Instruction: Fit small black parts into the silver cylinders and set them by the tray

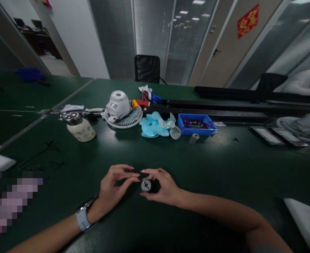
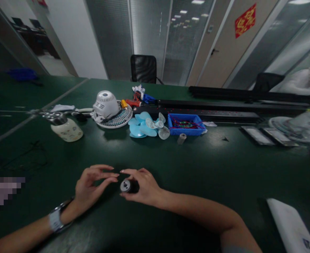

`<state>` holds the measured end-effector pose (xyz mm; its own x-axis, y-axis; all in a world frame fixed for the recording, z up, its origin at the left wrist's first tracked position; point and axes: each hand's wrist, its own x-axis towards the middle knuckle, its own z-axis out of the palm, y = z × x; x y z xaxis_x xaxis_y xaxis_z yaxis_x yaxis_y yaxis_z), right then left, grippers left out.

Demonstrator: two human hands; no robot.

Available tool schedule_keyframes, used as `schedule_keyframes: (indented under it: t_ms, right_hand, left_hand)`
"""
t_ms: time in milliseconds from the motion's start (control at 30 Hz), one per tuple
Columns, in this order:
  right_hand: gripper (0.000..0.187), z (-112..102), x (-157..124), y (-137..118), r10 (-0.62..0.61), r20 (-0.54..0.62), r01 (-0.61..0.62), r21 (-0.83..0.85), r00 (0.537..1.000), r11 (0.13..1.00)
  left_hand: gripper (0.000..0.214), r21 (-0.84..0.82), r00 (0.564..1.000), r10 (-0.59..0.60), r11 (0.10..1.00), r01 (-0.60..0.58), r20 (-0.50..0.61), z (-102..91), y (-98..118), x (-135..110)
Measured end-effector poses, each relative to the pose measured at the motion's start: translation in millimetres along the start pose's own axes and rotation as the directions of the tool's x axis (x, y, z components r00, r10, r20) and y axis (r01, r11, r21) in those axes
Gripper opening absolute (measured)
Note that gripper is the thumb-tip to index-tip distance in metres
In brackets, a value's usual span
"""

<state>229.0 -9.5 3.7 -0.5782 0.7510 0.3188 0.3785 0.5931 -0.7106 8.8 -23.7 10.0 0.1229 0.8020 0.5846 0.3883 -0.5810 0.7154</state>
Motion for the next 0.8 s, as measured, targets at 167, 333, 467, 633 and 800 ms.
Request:
schedule_keyframes:
  t_ms: [167, 333, 467, 633, 800]
  right_hand:
    - [0.066, -16, -13, 9, -0.005, -0.031, 0.004, -0.055, 0.999, 0.998]
    - [0.056, -59, -43, 38, 0.097, -0.18, -0.126, -0.156, 0.979, 0.98]
    - [0.057, -112, -62, 81, 0.215, -0.392, -0.321, -0.229, 0.894, 0.919]
    - [0.067, -174, -63, 142, 0.254, -0.669, -0.517, -0.226, 0.699, 0.826]
    - [0.077, -203, -56, 175, 0.291, -0.752, -0.619, -0.193, 0.592, 0.761]
  left_hand:
    - [0.031, 0.092, 0.883, -0.264, 0.964, 0.248, 0.388, 0.5, -22, -2]
    - [0.035, 0.048, 0.843, -0.358, 0.927, 0.371, 0.401, -0.9, -15, 5]
    - [0.026, -0.005, 0.839, -0.47, 0.872, 0.49, 0.274, -2.0, -13, 12]
    - [0.028, -0.009, 0.826, -0.508, 0.851, 0.526, 0.245, -2.6, -17, 11]
    - [0.027, 0.005, 0.829, -0.491, 0.861, 0.509, 0.268, -3.8, -17, 11]
